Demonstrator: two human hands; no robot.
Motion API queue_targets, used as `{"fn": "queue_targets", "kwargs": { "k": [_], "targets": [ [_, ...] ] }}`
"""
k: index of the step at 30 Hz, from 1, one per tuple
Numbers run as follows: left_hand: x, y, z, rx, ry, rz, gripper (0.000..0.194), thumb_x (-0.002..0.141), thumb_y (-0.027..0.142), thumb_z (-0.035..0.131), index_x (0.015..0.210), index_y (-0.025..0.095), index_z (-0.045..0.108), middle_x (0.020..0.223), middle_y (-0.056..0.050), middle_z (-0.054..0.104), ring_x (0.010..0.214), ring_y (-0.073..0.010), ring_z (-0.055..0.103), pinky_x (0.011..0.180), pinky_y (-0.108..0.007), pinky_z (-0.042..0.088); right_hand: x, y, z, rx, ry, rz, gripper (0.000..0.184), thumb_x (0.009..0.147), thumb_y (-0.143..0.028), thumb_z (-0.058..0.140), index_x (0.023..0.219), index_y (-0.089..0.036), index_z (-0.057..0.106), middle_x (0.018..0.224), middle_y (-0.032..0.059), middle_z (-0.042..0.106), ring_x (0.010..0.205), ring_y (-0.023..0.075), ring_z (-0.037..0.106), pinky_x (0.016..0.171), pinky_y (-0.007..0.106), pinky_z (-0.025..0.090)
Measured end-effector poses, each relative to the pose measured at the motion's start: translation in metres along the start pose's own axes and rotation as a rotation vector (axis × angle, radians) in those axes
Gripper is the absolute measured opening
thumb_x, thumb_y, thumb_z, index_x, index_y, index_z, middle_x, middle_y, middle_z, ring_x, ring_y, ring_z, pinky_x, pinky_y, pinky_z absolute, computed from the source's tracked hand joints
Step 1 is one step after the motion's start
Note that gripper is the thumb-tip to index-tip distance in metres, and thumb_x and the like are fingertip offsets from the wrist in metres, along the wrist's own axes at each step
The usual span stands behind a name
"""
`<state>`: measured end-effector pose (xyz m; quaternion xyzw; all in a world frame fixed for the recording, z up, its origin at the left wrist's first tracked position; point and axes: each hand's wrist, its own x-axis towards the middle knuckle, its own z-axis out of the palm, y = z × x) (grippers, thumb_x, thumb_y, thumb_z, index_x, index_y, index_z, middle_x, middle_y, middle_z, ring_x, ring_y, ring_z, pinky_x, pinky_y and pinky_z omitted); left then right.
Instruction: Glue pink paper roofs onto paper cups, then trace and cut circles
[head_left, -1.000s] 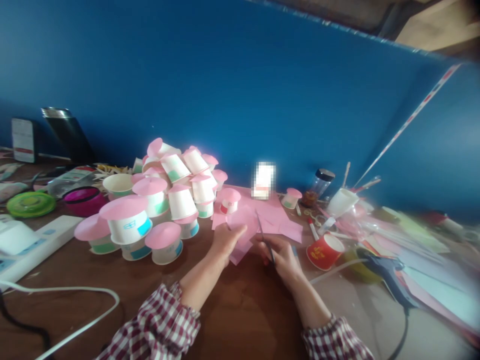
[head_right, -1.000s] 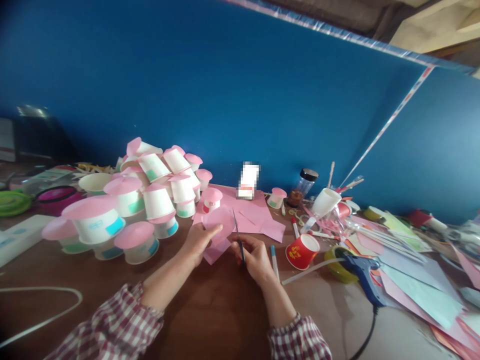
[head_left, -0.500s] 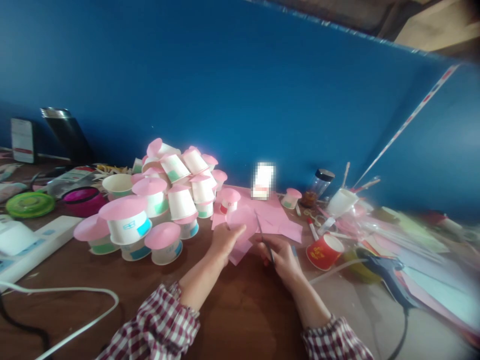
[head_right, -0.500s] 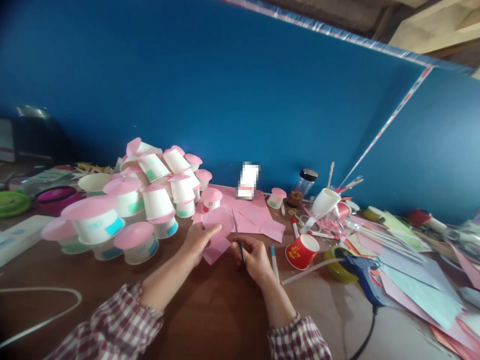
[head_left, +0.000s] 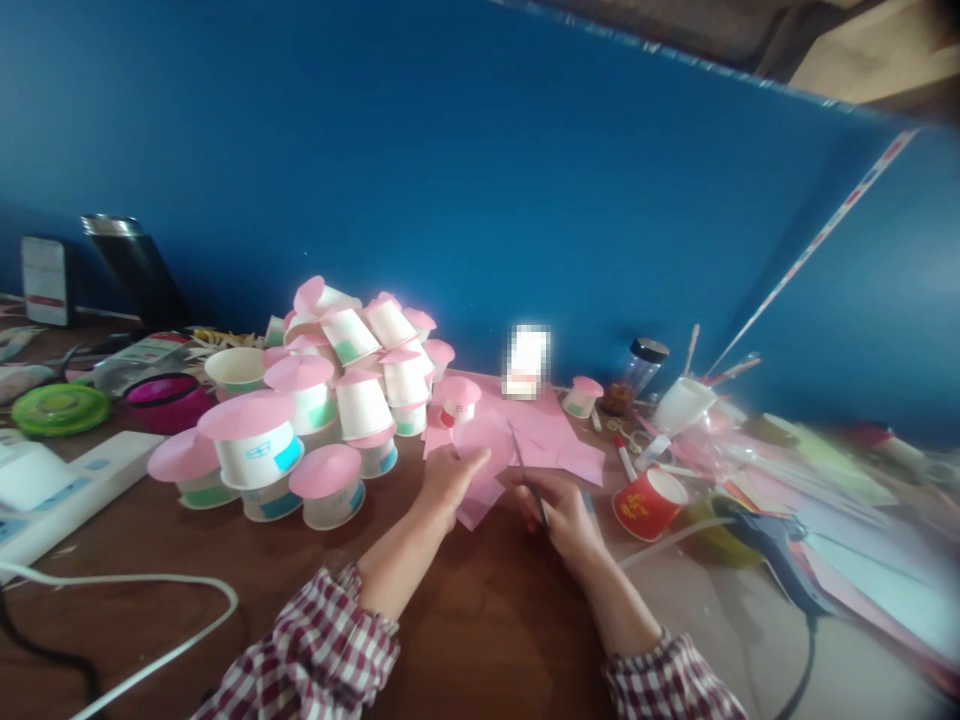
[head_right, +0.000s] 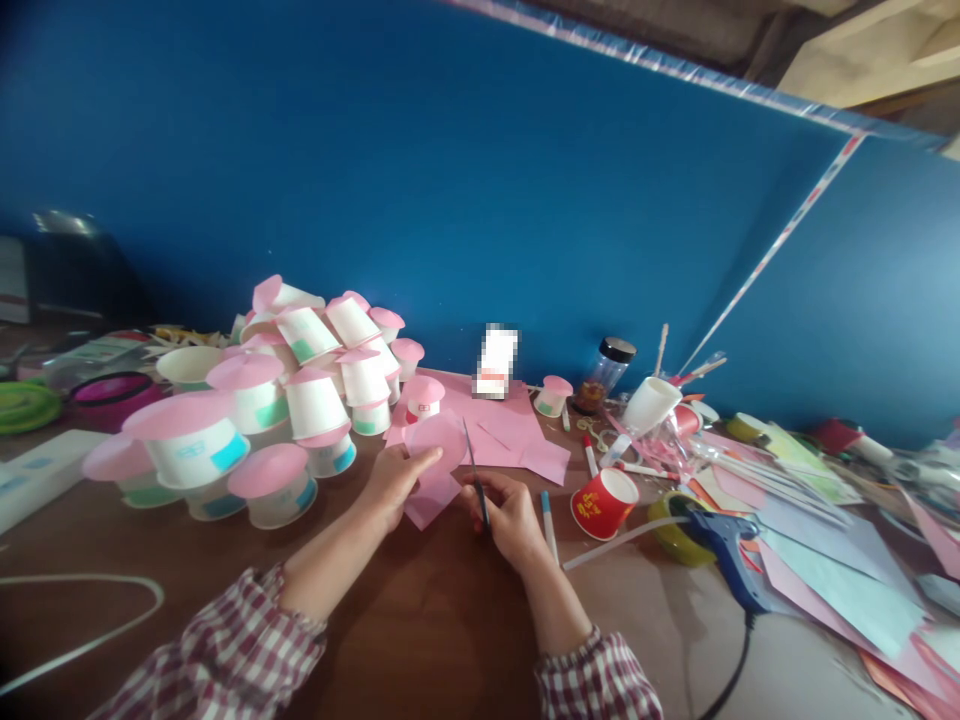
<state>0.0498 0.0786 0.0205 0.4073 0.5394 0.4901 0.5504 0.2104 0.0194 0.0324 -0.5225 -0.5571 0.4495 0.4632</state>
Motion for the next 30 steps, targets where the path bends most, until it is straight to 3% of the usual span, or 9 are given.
{"fn": "queue_targets", "kwargs": {
  "k": [20,30],
  "targets": [
    [0.0,0.0034,-0.0003,0.038,0.053,0.008,0.029,0.058,0.037,0.071,0.053,0.017,0.05,0.041,0.007,0.039,0.039,-0.007,0.035,0.04,-0.022,0.025,-0.0004,0.0014,0.0009,-0.012,0.003,0.022,0.041,0.074,-0.047,0.066,0.093,-0.011,0.067,0.049,-0.0054,0.049,0.042,0.0081,0.043,0.044,0.023,0.034],
    [-0.0019,0.0067,-0.0003,0.019,0.048,0.007,0.026,0.059,0.036,0.071,0.057,0.015,0.056,0.042,0.007,0.041,0.039,-0.0068,0.035,0.04,-0.022,0.025,-0.0009,0.0005,0.0012,0.01,0.022,0.017,0.039,0.072,-0.048,0.069,0.09,-0.013,0.069,0.047,-0.0056,0.048,0.041,0.0083,0.042,0.043,0.023,0.035]
  ]
}}
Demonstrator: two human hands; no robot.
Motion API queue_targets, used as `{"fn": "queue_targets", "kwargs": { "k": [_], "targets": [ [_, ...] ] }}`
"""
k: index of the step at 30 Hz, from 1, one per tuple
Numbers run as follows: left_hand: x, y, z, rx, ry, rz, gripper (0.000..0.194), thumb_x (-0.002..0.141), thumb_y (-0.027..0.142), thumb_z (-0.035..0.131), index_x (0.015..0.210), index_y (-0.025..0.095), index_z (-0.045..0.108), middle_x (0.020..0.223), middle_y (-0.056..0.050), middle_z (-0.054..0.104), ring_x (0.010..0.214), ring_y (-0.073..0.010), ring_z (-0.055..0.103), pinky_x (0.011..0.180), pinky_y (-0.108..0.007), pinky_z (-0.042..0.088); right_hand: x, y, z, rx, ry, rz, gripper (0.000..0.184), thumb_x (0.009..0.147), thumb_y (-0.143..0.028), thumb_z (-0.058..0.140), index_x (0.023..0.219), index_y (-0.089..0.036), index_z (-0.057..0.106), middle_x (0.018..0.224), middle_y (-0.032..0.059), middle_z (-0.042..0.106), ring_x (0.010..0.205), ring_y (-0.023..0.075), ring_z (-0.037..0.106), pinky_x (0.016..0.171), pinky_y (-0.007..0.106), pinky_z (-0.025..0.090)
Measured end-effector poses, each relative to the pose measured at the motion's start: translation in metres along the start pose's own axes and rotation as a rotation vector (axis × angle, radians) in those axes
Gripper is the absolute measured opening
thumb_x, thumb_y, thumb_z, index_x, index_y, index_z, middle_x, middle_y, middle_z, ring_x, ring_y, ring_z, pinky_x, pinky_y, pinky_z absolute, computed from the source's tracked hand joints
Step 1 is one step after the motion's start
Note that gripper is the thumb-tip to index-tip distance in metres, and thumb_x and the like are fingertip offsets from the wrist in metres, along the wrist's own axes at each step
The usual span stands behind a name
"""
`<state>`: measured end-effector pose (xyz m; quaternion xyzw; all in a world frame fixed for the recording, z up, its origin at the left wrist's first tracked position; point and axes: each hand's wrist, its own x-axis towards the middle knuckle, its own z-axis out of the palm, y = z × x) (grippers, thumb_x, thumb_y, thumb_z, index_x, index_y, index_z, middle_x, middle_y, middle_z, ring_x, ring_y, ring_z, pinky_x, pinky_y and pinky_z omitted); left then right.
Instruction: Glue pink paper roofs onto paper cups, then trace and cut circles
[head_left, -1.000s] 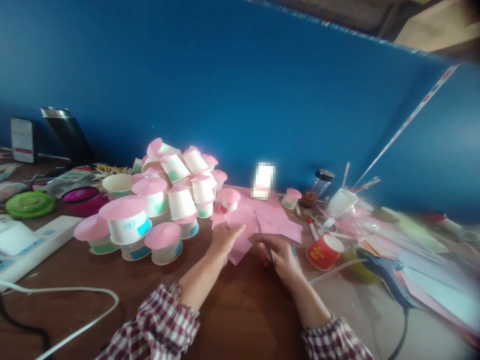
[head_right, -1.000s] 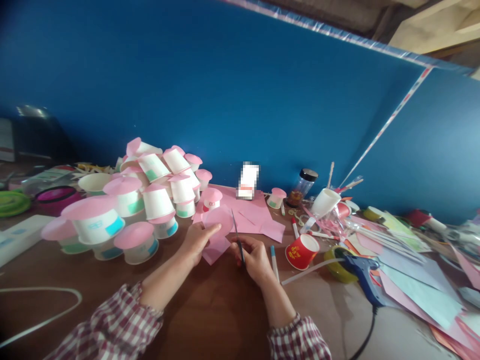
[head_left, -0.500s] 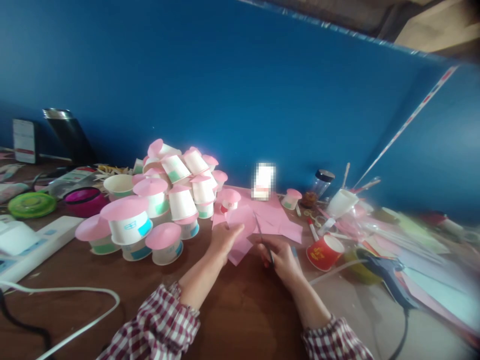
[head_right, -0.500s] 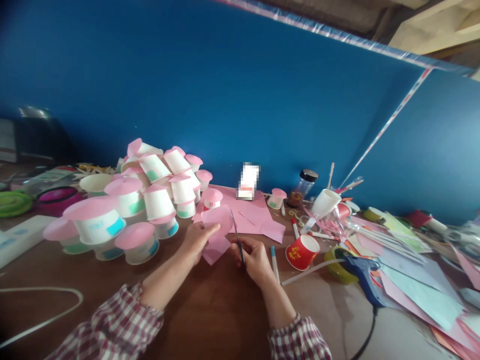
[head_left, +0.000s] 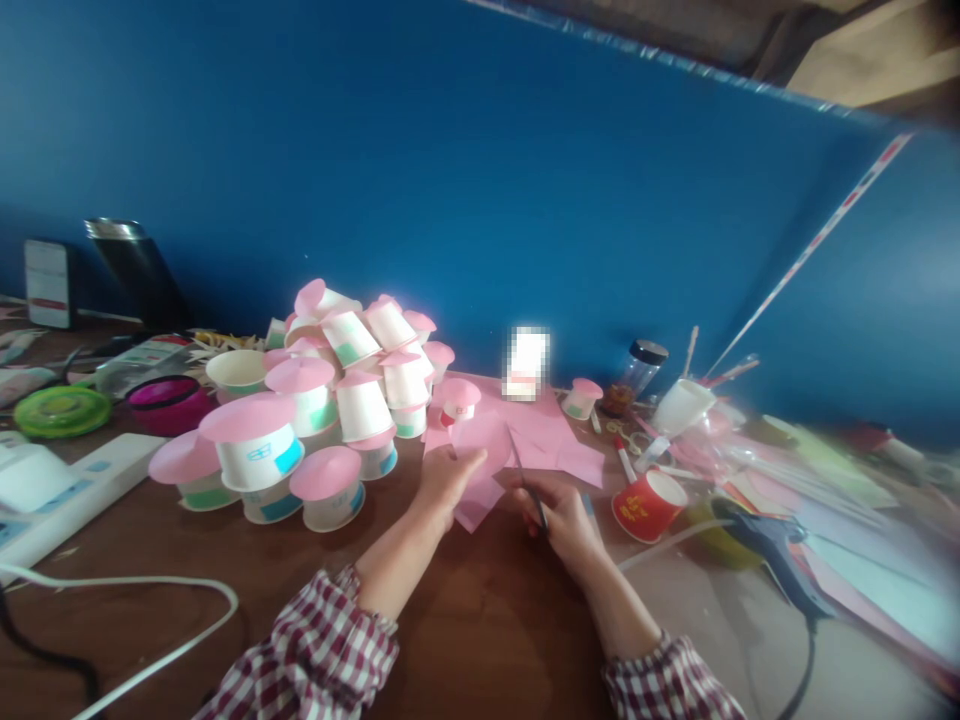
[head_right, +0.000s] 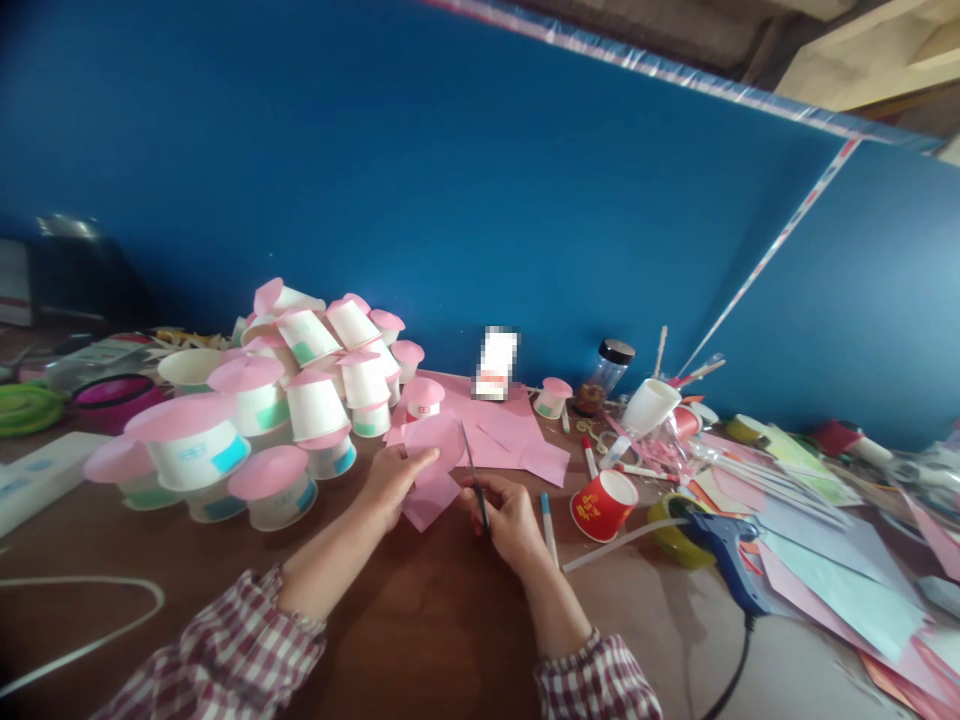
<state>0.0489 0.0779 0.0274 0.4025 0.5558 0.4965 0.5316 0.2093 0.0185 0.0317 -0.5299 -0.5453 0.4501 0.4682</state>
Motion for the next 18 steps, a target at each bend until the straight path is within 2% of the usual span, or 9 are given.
{"fn": "queue_targets", "kwargs": {
  "k": [5,9,14,18],
  "targets": [
    [0.002,-0.001,-0.001,-0.02,-0.004,-0.011,0.025,0.059,0.035,0.072,0.06,0.014,0.059,0.043,0.006,0.043,0.039,-0.0074,0.038,0.039,-0.021,0.026,0.002,0.005,0.0,0.024,0.038,0.004,0.036,0.071,-0.047,0.07,0.085,-0.014,0.069,0.045,-0.0061,0.047,0.039,0.0077,0.04,0.041,0.022,0.033],
    [-0.001,0.0,-0.001,-0.06,-0.058,-0.023,0.029,0.062,0.037,0.072,0.073,0.011,0.065,0.047,0.003,0.052,0.041,-0.0096,0.044,0.039,-0.022,0.031,0.005,0.01,-0.002,0.13,0.127,-0.034,0.035,0.072,-0.045,0.071,0.091,-0.015,0.067,0.05,-0.0049,0.053,0.043,0.0082,0.046,0.045,0.022,0.036],
    [-0.011,0.004,0.003,-0.093,-0.271,-0.026,0.036,0.064,0.037,0.073,0.087,0.011,0.069,0.071,-0.007,0.07,0.062,-0.0182,0.063,0.055,-0.027,0.049,0.008,0.012,-0.003,0.351,0.206,-0.013,0.044,0.07,-0.039,0.075,0.107,-0.019,0.062,0.067,-0.0037,0.058,0.058,0.0089,0.053,0.056,0.021,0.043],
    [-0.016,0.004,0.004,-0.07,-0.422,-0.025,0.034,0.063,0.031,0.075,0.089,0.01,0.07,0.08,-0.01,0.072,0.076,-0.0222,0.067,0.068,-0.03,0.052,0.01,0.015,-0.006,0.455,0.205,0.012,0.051,0.064,-0.035,0.081,0.109,-0.022,0.061,0.078,-0.0028,0.058,0.064,0.0098,0.055,0.061,0.023,0.047]
  ]
}}
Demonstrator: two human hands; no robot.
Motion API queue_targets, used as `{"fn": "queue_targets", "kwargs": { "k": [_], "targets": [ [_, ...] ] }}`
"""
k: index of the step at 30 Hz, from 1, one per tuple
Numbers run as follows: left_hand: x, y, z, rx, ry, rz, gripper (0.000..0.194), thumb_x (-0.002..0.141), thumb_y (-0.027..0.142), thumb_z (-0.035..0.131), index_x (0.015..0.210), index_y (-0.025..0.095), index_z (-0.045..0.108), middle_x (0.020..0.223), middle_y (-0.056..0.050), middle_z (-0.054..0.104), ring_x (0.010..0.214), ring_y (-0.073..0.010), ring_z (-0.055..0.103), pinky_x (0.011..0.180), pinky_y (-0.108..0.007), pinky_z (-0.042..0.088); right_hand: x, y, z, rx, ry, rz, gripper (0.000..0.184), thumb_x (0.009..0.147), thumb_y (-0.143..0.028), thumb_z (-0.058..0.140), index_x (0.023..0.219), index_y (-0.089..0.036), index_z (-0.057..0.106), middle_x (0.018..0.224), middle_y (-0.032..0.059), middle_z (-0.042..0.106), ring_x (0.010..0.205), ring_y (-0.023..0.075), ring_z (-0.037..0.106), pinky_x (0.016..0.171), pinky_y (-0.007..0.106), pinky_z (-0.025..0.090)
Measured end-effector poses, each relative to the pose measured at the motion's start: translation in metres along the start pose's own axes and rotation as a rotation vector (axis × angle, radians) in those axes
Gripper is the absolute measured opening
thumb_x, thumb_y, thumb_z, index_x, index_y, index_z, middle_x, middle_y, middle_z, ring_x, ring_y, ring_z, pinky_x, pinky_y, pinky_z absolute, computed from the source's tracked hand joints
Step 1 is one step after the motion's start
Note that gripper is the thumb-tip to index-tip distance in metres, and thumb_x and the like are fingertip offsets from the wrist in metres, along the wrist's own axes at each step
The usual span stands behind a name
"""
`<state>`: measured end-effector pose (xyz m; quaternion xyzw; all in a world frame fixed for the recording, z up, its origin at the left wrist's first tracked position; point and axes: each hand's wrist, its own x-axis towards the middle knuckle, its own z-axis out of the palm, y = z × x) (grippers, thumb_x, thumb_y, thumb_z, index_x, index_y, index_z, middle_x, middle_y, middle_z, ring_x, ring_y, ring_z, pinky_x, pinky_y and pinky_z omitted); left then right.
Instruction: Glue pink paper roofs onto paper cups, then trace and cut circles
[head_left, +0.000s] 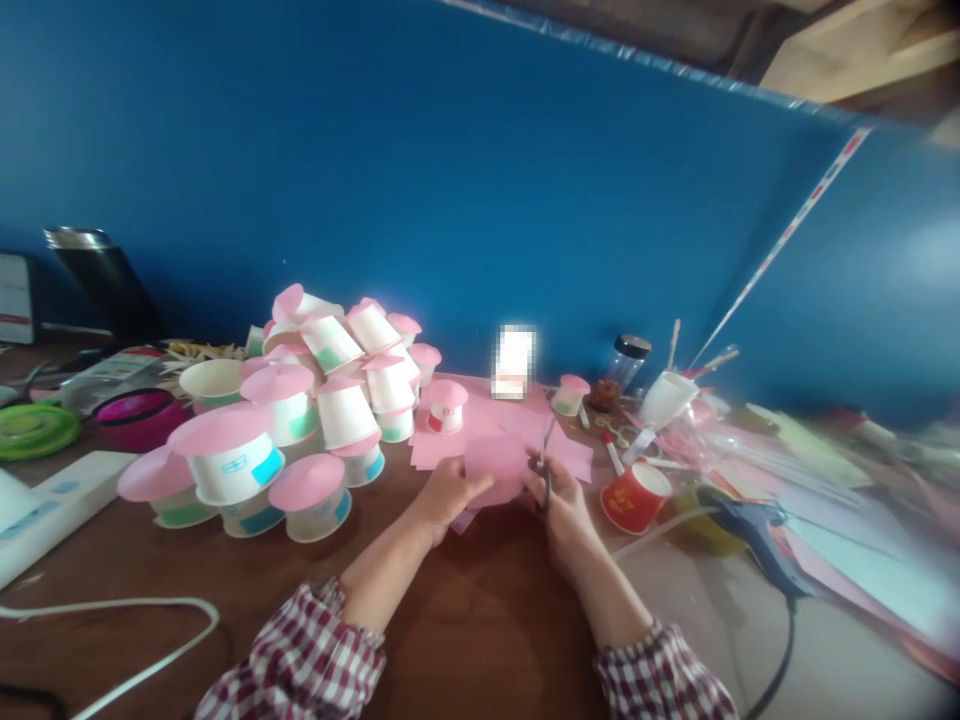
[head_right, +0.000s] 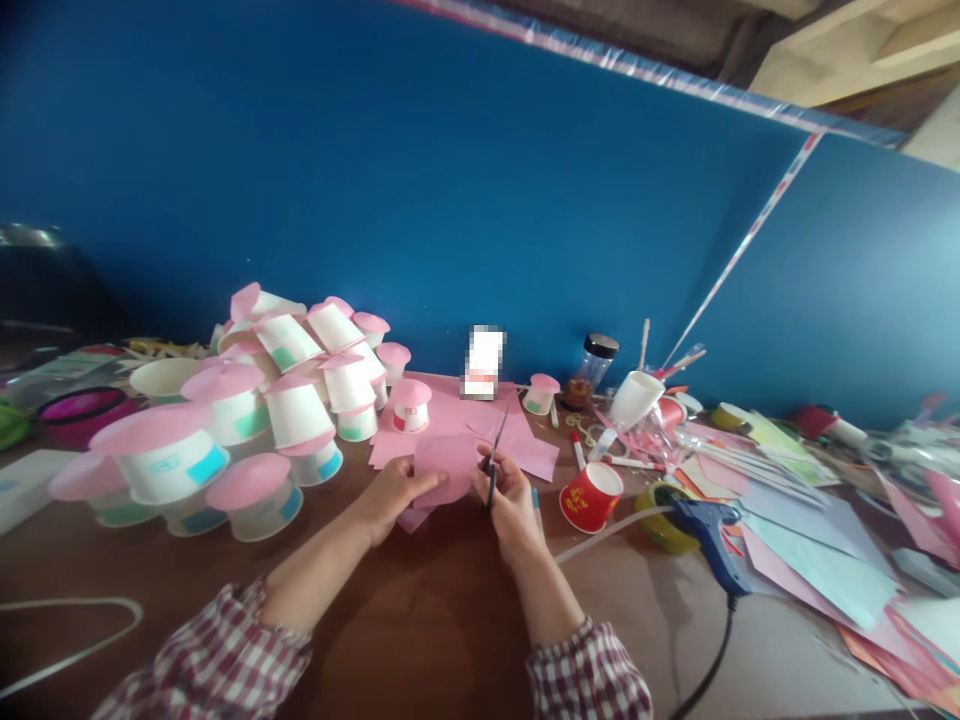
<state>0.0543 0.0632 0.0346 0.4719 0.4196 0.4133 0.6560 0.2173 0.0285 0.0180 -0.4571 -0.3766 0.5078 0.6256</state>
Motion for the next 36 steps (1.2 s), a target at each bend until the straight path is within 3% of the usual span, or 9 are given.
{"fn": "queue_targets", "kwargs": {
  "k": [4,8,12,17,21,25,31,36],
  "targets": [
    [-0.003,-0.002,0.0,0.076,-0.064,-0.004,0.031,0.064,0.031,0.074,0.087,0.011,0.07,0.075,-0.009,0.071,0.071,-0.0207,0.066,0.06,-0.026,0.05,0.001,0.001,-0.003,0.032,0.003,0.007,0.052,0.062,-0.032,0.081,0.108,-0.021,0.061,0.078,-0.0026,0.056,0.061,0.0093,0.053,0.058,0.023,0.047],
    [-0.005,-0.002,0.002,0.071,-0.038,-0.027,0.034,0.063,0.032,0.074,0.09,0.012,0.07,0.072,-0.008,0.071,0.061,-0.0184,0.064,0.049,-0.024,0.046,0.0,-0.001,0.0,0.037,-0.007,0.008,0.052,0.06,-0.03,0.082,0.107,-0.021,0.061,0.078,-0.0022,0.056,0.062,0.0102,0.054,0.059,0.024,0.047],
    [-0.003,-0.004,0.002,-0.006,0.053,-0.028,0.039,0.056,0.03,0.079,0.088,0.011,0.069,0.071,-0.008,0.07,0.063,-0.0198,0.065,0.052,-0.025,0.048,-0.002,-0.002,0.005,0.033,-0.038,-0.007,0.054,0.06,-0.027,0.08,0.11,-0.021,0.061,0.078,-0.0021,0.058,0.064,0.0104,0.054,0.059,0.022,0.046],
    [-0.003,-0.008,0.007,-0.051,0.075,-0.028,0.042,0.063,0.035,0.076,0.097,0.013,0.066,0.082,-0.009,0.072,0.07,-0.0192,0.067,0.06,-0.026,0.05,-0.004,-0.001,0.008,0.052,-0.077,-0.022,0.05,0.061,-0.022,0.078,0.107,-0.021,0.06,0.077,-0.0027,0.059,0.06,0.009,0.051,0.056,0.02,0.044],
    [-0.013,-0.002,0.018,-0.193,-0.022,0.015,0.048,0.065,0.034,0.077,0.107,0.018,0.063,0.094,-0.008,0.071,0.083,-0.0184,0.067,0.07,-0.025,0.05,-0.002,0.0,0.01,0.166,-0.005,-0.02,0.037,0.06,-0.023,0.079,0.092,-0.02,0.06,0.067,-0.0053,0.054,0.055,0.0075,0.047,0.05,0.019,0.04],
    [-0.018,-0.007,0.03,-0.264,-0.18,0.081,0.039,0.064,0.032,0.079,0.096,0.014,0.067,0.091,-0.008,0.072,0.087,-0.0189,0.065,0.082,-0.03,0.048,-0.001,-0.001,0.009,0.285,0.039,-0.008,0.032,0.063,-0.026,0.079,0.085,-0.02,0.057,0.061,-0.0072,0.05,0.051,0.0063,0.044,0.045,0.017,0.035],
    [-0.004,-0.022,0.042,-0.191,0.126,0.036,0.037,0.058,0.039,0.08,0.08,0.011,0.067,0.064,-0.006,0.069,0.068,-0.0198,0.066,0.069,-0.03,0.049,-0.002,-0.001,0.011,0.317,0.013,-0.01,0.029,0.065,-0.027,0.077,0.083,-0.021,0.056,0.063,-0.0071,0.052,0.052,0.0069,0.046,0.047,0.018,0.037],
    [-0.002,-0.015,0.05,-0.208,0.133,0.043,0.03,0.065,0.039,0.074,0.07,0.011,0.067,0.063,-0.007,0.069,0.061,-0.0186,0.064,0.065,-0.03,0.049,-0.002,0.004,0.012,0.298,0.003,-0.042,0.03,0.063,-0.023,0.079,0.084,-0.02,0.057,0.066,-0.0058,0.054,0.055,0.0075,0.048,0.05,0.018,0.039]
  ]
}}
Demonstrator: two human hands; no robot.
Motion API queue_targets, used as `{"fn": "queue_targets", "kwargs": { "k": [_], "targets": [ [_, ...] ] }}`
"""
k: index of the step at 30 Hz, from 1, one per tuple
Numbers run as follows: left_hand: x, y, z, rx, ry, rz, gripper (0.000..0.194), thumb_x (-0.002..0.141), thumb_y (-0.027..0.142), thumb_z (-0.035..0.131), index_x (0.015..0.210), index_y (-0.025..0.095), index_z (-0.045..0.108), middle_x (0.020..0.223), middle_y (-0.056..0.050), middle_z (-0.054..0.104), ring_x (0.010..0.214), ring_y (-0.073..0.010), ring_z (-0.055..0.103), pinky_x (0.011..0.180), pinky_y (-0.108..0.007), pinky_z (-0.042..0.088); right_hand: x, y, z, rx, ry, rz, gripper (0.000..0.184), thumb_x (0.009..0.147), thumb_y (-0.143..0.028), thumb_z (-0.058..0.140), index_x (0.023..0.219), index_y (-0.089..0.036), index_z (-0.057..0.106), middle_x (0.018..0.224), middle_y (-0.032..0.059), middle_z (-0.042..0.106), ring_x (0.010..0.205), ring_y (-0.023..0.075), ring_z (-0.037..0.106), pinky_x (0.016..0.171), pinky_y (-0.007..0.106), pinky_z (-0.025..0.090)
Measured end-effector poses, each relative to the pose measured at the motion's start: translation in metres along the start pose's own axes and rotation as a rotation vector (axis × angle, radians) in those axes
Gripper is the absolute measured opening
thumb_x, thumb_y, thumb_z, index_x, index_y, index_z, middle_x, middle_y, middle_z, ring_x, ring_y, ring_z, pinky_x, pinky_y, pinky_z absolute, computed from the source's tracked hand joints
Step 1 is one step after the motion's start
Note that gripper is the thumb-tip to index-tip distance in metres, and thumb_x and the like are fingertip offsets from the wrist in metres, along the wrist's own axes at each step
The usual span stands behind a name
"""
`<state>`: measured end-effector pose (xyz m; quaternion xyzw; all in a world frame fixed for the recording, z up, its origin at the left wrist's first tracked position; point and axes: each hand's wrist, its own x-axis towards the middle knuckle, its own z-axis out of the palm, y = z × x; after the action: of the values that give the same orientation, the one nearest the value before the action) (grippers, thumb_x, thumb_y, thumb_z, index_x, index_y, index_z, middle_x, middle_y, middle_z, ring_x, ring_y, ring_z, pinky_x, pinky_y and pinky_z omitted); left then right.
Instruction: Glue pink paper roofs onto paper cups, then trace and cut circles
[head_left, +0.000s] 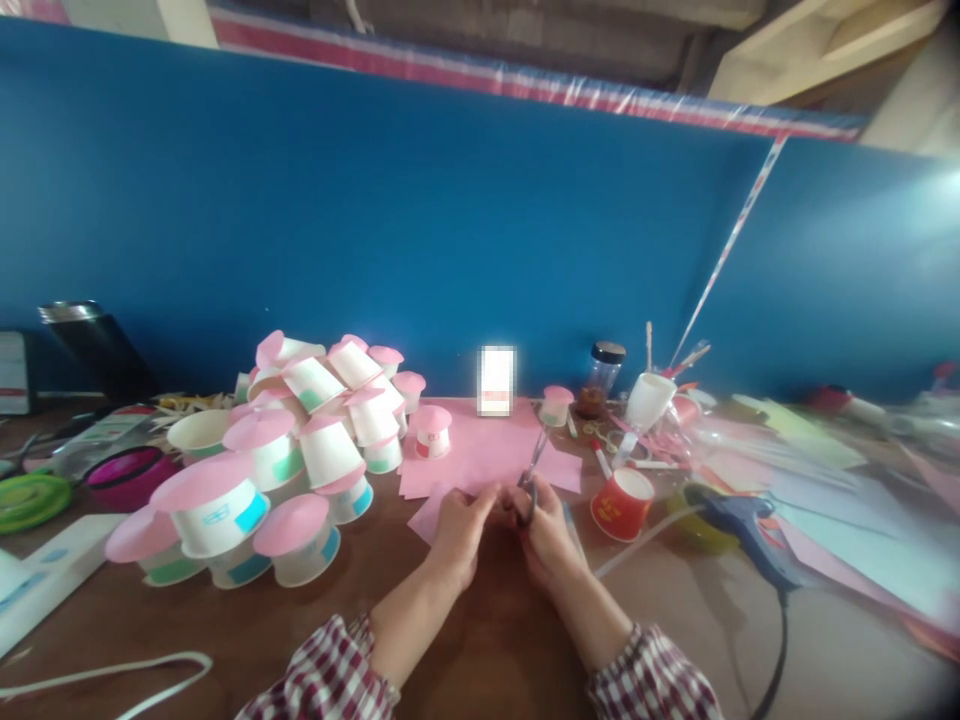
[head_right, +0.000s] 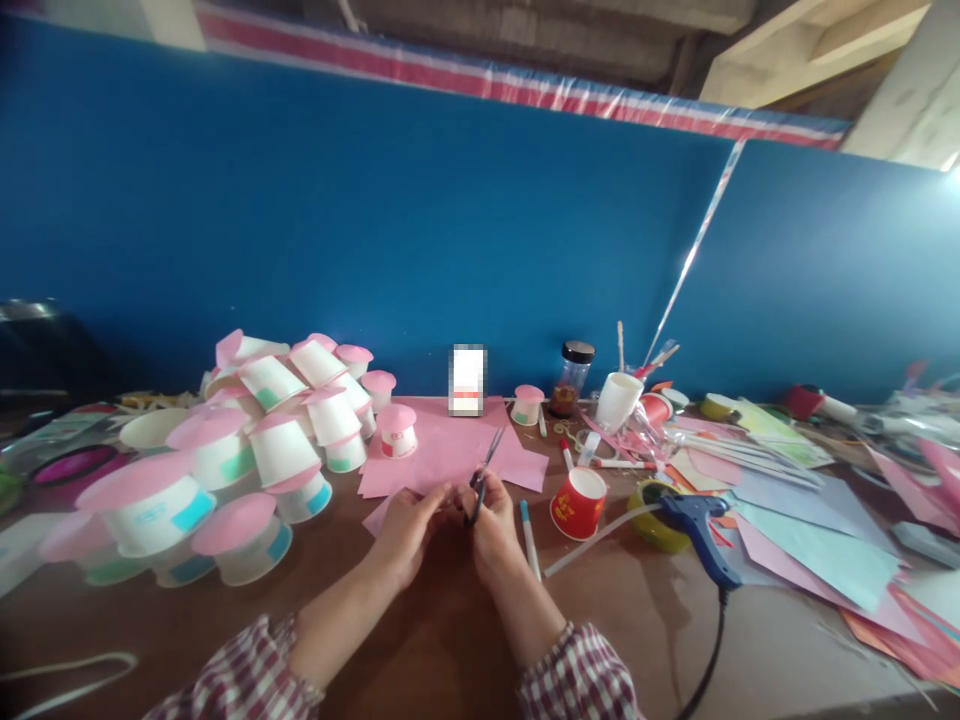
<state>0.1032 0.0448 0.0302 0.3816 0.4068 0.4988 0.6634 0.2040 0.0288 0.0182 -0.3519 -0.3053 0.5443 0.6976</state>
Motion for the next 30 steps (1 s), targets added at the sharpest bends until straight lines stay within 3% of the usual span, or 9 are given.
{"fn": "queue_targets", "kwargs": {
  "k": [11,22,30],
  "targets": [
    [0.0,-0.007,-0.008,-0.097,0.041,-0.035,0.031,0.061,0.039,0.078,0.064,0.012,0.063,0.055,-0.002,0.063,0.057,-0.0129,0.058,0.06,-0.025,0.046,0.001,0.001,0.002,-0.107,-0.071,-0.038,0.029,0.066,-0.024,0.077,0.088,-0.02,0.059,0.066,-0.0049,0.056,0.055,0.0089,0.049,0.05,0.019,0.039],
    [-0.001,-0.002,-0.013,-0.133,0.041,-0.046,0.03,0.06,0.035,0.08,0.071,0.01,0.067,0.059,-0.003,0.064,0.058,-0.0107,0.056,0.058,-0.022,0.044,-0.002,-0.002,0.004,-0.212,-0.1,-0.059,0.034,0.066,-0.027,0.078,0.094,-0.02,0.061,0.077,-0.0016,0.062,0.066,0.0124,0.056,0.064,0.024,0.045],
    [0.009,0.014,-0.025,-0.228,0.159,-0.045,0.03,0.058,0.031,0.08,0.071,0.014,0.059,0.054,0.006,0.052,0.047,-0.0039,0.048,0.049,-0.017,0.042,-0.005,-0.005,0.004,-0.427,-0.108,-0.042,0.041,0.065,-0.029,0.078,0.1,-0.017,0.061,0.067,-0.005,0.051,0.061,0.0088,0.045,0.056,0.02,0.036]
  ]
}}
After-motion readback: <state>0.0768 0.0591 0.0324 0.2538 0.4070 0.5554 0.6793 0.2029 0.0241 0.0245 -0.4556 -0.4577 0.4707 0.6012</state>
